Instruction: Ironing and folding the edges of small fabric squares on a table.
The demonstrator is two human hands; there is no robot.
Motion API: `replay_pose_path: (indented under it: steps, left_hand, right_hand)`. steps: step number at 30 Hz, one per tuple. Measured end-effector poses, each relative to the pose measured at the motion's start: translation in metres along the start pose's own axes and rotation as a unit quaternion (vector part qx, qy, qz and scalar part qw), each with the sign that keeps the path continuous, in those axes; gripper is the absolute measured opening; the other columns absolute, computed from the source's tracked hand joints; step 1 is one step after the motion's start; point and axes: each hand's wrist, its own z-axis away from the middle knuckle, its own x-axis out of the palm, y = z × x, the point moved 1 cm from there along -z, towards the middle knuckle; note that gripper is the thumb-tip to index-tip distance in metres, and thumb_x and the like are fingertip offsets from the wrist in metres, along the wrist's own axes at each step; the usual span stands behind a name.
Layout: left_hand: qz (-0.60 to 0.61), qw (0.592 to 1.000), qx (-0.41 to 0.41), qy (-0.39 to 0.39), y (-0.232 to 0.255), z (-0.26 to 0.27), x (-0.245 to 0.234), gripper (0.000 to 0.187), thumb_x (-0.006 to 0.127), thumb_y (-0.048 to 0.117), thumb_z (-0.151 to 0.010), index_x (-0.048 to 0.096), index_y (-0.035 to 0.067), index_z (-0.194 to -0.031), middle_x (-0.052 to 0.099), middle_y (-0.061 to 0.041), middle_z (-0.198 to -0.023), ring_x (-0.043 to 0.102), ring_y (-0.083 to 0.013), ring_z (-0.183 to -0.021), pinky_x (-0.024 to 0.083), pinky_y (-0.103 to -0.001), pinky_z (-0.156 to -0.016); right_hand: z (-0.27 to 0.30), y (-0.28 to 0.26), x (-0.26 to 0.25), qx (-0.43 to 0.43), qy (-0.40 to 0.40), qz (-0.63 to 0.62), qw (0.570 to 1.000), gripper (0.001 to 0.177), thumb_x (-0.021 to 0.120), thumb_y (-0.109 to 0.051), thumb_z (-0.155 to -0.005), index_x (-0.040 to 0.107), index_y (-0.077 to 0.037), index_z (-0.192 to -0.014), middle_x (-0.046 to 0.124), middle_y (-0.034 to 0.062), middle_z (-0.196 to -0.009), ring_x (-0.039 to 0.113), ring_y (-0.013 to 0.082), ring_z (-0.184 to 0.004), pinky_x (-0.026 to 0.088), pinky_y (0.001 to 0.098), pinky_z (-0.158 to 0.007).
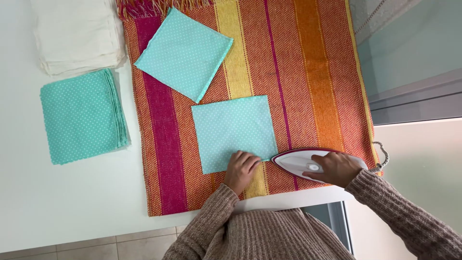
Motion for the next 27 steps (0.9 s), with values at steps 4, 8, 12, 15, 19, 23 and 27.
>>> replay_pose_path:
  steps: [4, 8, 12, 15, 19, 23, 27]
  left_hand:
    - [0.015, 1.000, -0.026, -0.007, -0.008, 0.008, -0.022, 0.010, 0.072, 0.027, -0.095, 0.071, 0.018, -0.099, 0.061, 0.003, -0.088, 0.057, -0.0162, -0.090, 0.049, -0.034, -0.078]
    - [0.025, 0.996, -0.078, -0.018, -0.006, 0.005, -0.037, 0.017, 0.074, 0.034, -0.094, 0.069, 0.019, -0.091, 0.057, 0.004, -0.086, 0.056, -0.0155, -0.091, 0.048, -0.035, -0.080]
    - [0.016, 0.991, -0.124, -0.046, -0.007, 0.001, -0.040, 0.023, 0.075, 0.038, -0.092, 0.067, 0.018, -0.085, 0.054, 0.004, -0.087, 0.054, -0.0182, -0.091, 0.047, -0.039, -0.080]
    - [0.013, 0.985, -0.150, -0.085, -0.006, -0.004, -0.048, 0.022, 0.077, 0.036, -0.089, 0.067, 0.018, -0.082, 0.052, 0.004, -0.090, 0.055, -0.0202, -0.096, 0.046, -0.041, -0.083]
    - [0.008, 0.981, -0.161, -0.112, -0.007, -0.007, -0.049, 0.022, 0.077, 0.034, -0.088, 0.067, 0.017, -0.080, 0.051, 0.003, -0.091, 0.054, -0.0211, -0.097, 0.046, -0.042, -0.085]
    - [0.006, 0.980, -0.157, -0.125, -0.005, -0.009, -0.052, 0.021, 0.077, 0.032, -0.088, 0.066, 0.016, -0.082, 0.049, 0.002, -0.095, 0.054, -0.0230, -0.101, 0.045, -0.043, -0.087]
    - [0.014, 0.979, -0.155, -0.134, -0.005, -0.007, -0.059, 0.018, 0.076, 0.028, -0.089, 0.063, 0.017, -0.083, 0.046, 0.004, -0.096, 0.053, -0.0216, -0.103, 0.044, -0.042, -0.087]
  right_hand:
    - [0.003, -0.009, -0.005, -0.011, 0.004, 0.012, 1.000, 0.051, 0.058, -0.072, -0.083, 0.068, -0.025, -0.102, 0.078, 0.0116, -0.085, 0.078, 0.0336, -0.083, 0.063, 0.0428, -0.078]
    - [0.006, -0.013, -0.010, -0.020, 0.012, 0.018, 1.000, 0.051, 0.059, -0.072, -0.083, 0.067, -0.025, -0.101, 0.078, 0.0116, -0.084, 0.078, 0.0339, -0.081, 0.064, 0.0438, -0.077]
    - [0.002, -0.019, -0.008, -0.031, 0.027, 0.005, 0.999, 0.051, 0.060, -0.070, -0.083, 0.067, -0.023, -0.099, 0.078, 0.0134, -0.083, 0.078, 0.0349, -0.080, 0.064, 0.0441, -0.075]
    - [-0.002, -0.024, -0.003, -0.043, 0.027, 0.012, 0.999, 0.051, 0.059, -0.072, -0.084, 0.067, -0.024, -0.099, 0.078, 0.0125, -0.083, 0.078, 0.0338, -0.079, 0.064, 0.0429, -0.075]
    - [-0.012, -0.029, 0.010, -0.060, 0.031, 0.015, 0.998, 0.050, 0.060, -0.069, -0.085, 0.067, -0.022, -0.100, 0.078, 0.0139, -0.082, 0.077, 0.0344, -0.079, 0.064, 0.0432, -0.074]
    - [-0.020, -0.038, 0.015, -0.072, 0.030, 0.012, 0.997, 0.051, 0.058, -0.071, -0.085, 0.066, -0.023, -0.100, 0.078, 0.0123, -0.083, 0.078, 0.0333, -0.078, 0.063, 0.0435, -0.074]
    - [-0.027, -0.046, 0.021, -0.079, 0.034, 0.030, 0.996, 0.053, 0.059, -0.072, -0.084, 0.066, -0.023, -0.103, 0.077, 0.0132, -0.083, 0.077, 0.0357, -0.079, 0.063, 0.0453, -0.074]
